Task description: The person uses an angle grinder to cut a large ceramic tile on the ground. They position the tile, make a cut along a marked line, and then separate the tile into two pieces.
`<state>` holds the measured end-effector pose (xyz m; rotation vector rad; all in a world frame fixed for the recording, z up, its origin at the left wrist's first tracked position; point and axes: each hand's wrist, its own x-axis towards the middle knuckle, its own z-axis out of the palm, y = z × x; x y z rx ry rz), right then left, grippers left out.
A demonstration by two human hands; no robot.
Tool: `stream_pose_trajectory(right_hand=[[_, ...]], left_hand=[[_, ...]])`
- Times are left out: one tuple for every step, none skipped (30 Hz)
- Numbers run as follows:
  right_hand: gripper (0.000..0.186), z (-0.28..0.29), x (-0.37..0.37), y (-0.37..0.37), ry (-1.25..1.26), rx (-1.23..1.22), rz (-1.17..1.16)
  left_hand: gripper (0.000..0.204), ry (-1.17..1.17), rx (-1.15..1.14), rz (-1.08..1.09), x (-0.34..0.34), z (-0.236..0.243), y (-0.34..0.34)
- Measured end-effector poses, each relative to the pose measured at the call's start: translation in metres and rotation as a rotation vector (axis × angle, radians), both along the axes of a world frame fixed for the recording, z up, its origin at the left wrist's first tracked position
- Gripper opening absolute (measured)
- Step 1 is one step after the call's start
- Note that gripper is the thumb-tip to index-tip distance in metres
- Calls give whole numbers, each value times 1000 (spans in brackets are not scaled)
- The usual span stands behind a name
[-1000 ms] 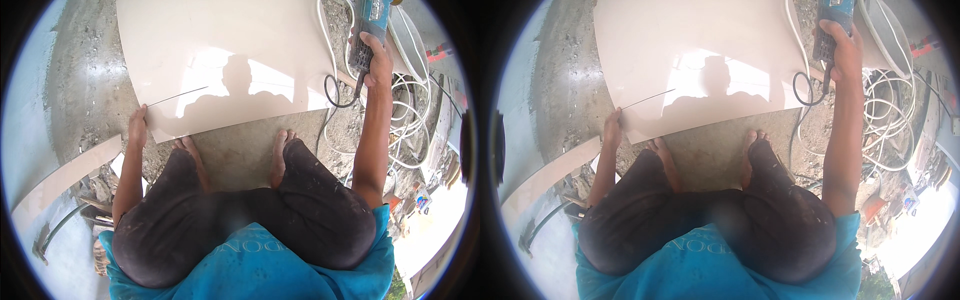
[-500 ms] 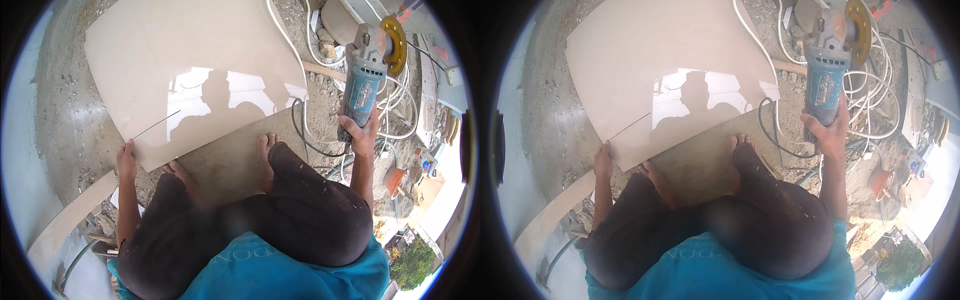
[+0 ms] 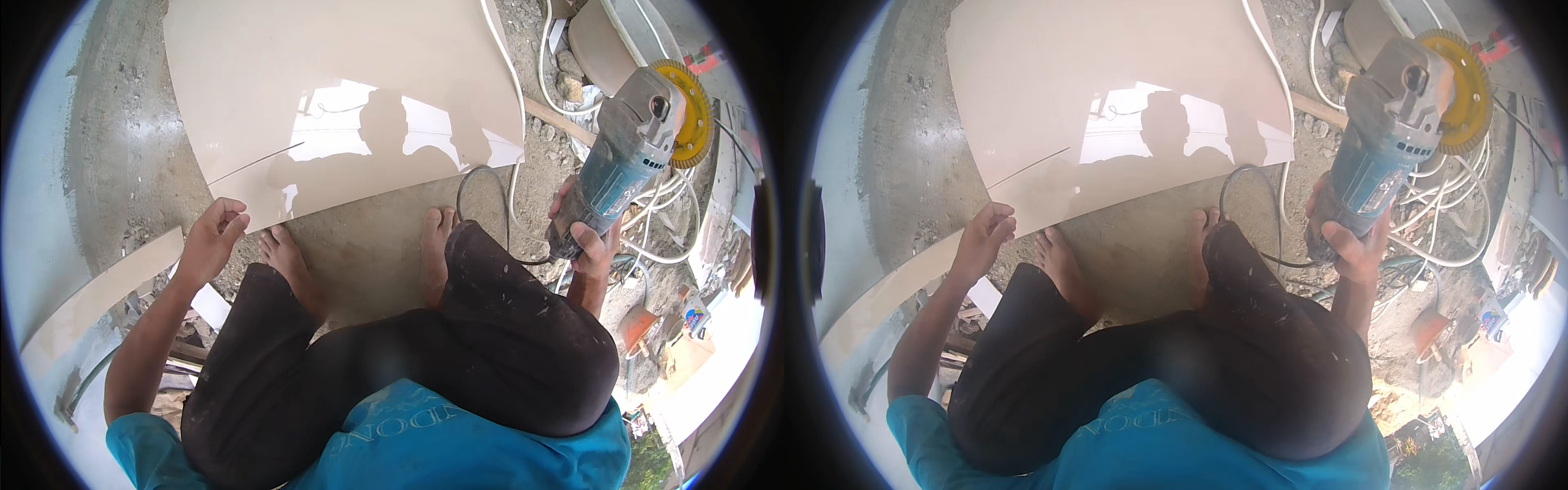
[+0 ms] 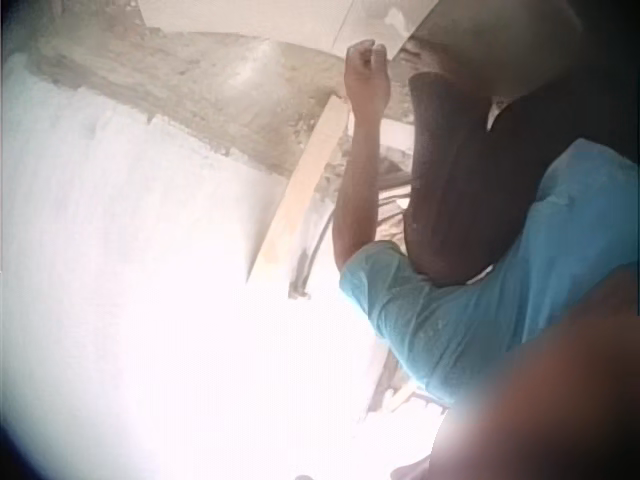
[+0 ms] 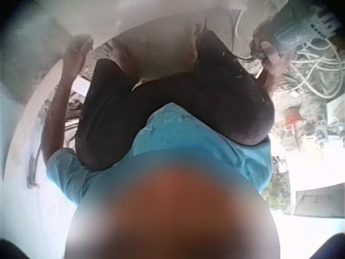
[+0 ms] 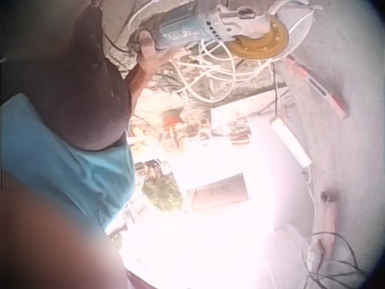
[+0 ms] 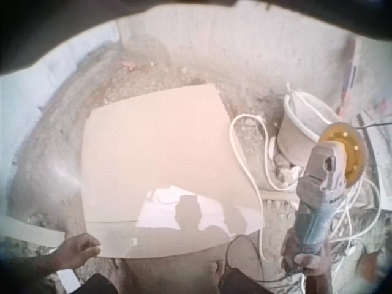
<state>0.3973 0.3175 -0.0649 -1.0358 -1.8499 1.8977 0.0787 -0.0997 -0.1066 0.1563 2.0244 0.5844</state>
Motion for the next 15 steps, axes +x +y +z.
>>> stream_pose_trajectory(right_hand=[[78,3,-7,-1,-2,25,-7],[78,4,-4,3,-4,21,10],[78,3,-2,9,3,19,28],[78,3,0,15,8,25,36],[78,2,1,20,29,41,38],[78,4,2,24,40,66,34],[78,8,6,27,40,93,29],[78,14,13,33,4,93,27],[78,17,19,39,-21,92,34],[78,22,22,44,-43,89,45],[80,29,22,44,-90,127,32],[80,30,25,45,-75,143,0],[81,32,31,44,-60,159,-32],[82,34,36,44,-46,176,-63],[83,35,42,42,-33,160,-88]], left_hand=[[43,-215,6,34,8,7,15],[45,-421,0,65,20,15,33],[51,-522,-31,227,41,15,54],[56,-624,-56,379,65,6,75],[63,-703,-36,530,92,-7,90],[70,-793,-14,673,120,-24,103],[71,-843,55,750,150,-43,120],[73,-900,114,829,177,-57,138],[71,-899,205,946,196,-68,160],[70,-894,296,1069,211,-77,183],[68,-892,382,1189,221,-82,201],[67,-833,408,1262,225,-86,218],[66,-773,434,1336,228,-89,233],[65,-713,459,1408,230,-91,244],[63,-741,478,1345,230,-90,250]])
